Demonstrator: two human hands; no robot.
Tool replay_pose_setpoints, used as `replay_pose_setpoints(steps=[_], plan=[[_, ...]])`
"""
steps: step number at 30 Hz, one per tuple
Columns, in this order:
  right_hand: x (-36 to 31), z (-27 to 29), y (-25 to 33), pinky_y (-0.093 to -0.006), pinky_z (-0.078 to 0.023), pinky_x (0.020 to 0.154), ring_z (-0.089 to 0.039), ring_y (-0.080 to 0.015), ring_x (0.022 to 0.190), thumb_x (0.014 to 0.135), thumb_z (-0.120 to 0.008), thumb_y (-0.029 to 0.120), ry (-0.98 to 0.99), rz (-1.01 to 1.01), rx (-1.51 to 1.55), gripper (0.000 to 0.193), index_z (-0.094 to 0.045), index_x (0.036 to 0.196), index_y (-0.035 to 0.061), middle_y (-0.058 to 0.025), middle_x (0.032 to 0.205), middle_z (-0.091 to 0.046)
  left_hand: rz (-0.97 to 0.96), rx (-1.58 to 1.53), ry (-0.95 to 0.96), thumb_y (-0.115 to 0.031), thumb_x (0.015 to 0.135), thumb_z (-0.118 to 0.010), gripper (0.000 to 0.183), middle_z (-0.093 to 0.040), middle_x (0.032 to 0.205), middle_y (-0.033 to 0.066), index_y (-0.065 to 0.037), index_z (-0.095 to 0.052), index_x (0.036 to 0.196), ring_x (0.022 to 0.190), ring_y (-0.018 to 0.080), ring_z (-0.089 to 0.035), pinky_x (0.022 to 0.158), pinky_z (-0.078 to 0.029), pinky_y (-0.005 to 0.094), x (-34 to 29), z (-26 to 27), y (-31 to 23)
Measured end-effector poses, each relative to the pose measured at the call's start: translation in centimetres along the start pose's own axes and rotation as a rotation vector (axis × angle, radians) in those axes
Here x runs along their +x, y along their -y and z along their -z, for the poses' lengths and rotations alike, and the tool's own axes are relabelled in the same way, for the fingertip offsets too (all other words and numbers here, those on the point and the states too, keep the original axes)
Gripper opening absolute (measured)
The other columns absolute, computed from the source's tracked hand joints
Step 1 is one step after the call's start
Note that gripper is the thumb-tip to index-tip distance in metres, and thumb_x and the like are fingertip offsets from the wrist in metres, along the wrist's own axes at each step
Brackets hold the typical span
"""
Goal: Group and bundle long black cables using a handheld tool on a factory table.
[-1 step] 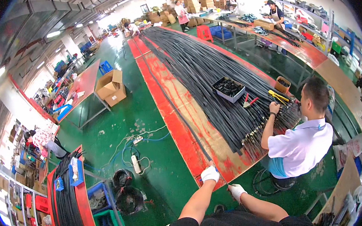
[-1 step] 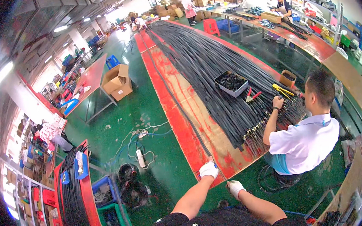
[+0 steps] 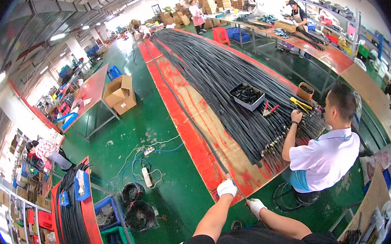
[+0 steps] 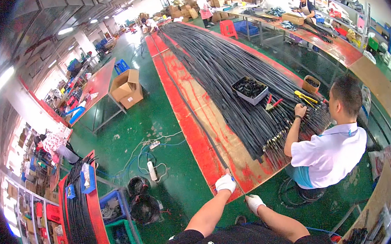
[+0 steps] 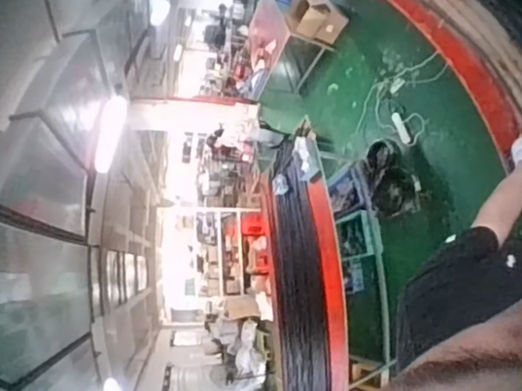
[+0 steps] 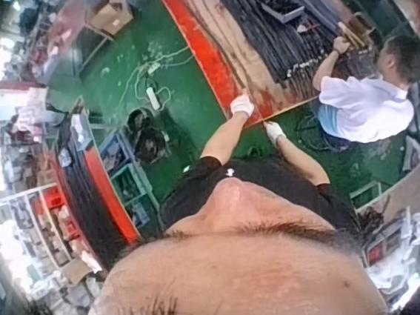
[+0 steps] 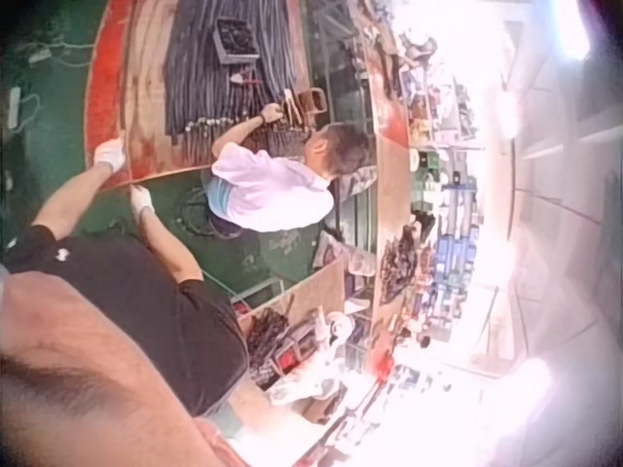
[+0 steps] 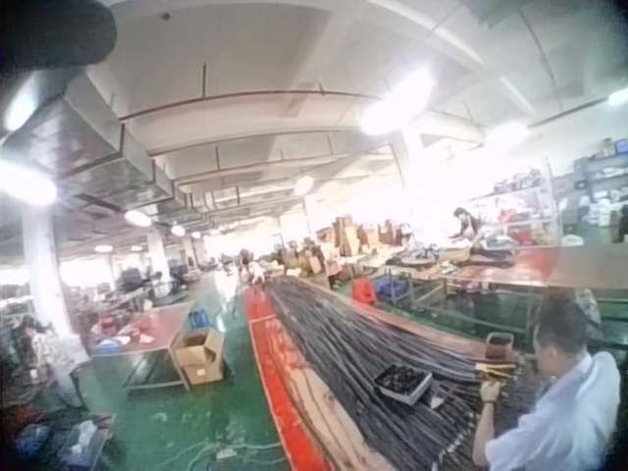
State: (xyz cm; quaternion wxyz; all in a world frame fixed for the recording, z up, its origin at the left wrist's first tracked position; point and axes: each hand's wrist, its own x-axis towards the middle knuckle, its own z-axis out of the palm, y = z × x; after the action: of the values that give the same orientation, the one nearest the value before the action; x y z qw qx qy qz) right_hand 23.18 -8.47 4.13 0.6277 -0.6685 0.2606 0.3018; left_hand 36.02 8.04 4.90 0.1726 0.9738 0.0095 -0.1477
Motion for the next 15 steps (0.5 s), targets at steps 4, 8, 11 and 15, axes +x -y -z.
replay_pose_setpoints(steps=[4,8,11,15], plan=[[0.49,-0.04,-0.31,-0.0350,-0.038,0.048,-0.048,-0.0164,0.053,0.107,-0.054,0.032,-0.004,-0.016,0.033,0.029,-0.066,0.094,0.0095,-0.0016,0.070,-0.054,0.013,0.001,0.024,-0.027,0.106,-0.040,0.053,-0.075,0.112,0.0225,-0.007,-0.048,0.154,0.102,0.0396,-0.074,0.087,-0.058,0.0517,0.29,0.00,-0.13],[0.48,-0.29,0.07,-0.0351,-0.037,0.047,-0.048,-0.0165,0.053,0.107,-0.054,0.033,0.007,-0.028,0.070,0.029,-0.066,0.095,0.0093,-0.0015,0.069,-0.054,0.008,0.012,0.022,-0.027,0.106,-0.040,0.052,-0.075,0.112,0.0230,-0.006,-0.049,0.152,0.102,0.0398,-0.074,0.087,-0.058,0.0517,0.49,0.17,0.11],[0.75,0.10,-0.46,-0.0355,-0.038,0.050,-0.050,-0.0166,0.057,0.106,-0.057,0.032,-0.012,-0.019,0.060,0.029,-0.069,0.098,0.0068,-0.0021,0.072,-0.055,-0.019,0.002,0.001,-0.029,0.107,-0.038,0.050,-0.075,0.114,0.0242,-0.005,-0.051,0.149,0.104,0.0409,-0.073,0.089,-0.057,0.0521,0.02,0.32,-0.39],[0.89,-0.12,-0.73,-0.0355,-0.039,0.052,-0.051,-0.0164,0.060,0.105,-0.059,0.033,-0.024,-0.016,0.071,0.029,-0.070,0.098,0.0066,-0.0022,0.074,-0.056,-0.003,-0.037,0.043,-0.032,0.107,-0.036,0.051,-0.073,0.118,0.0255,-0.003,-0.053,0.145,0.108,0.0424,-0.072,0.091,-0.056,0.0529,0.02,0.85,-0.35]])
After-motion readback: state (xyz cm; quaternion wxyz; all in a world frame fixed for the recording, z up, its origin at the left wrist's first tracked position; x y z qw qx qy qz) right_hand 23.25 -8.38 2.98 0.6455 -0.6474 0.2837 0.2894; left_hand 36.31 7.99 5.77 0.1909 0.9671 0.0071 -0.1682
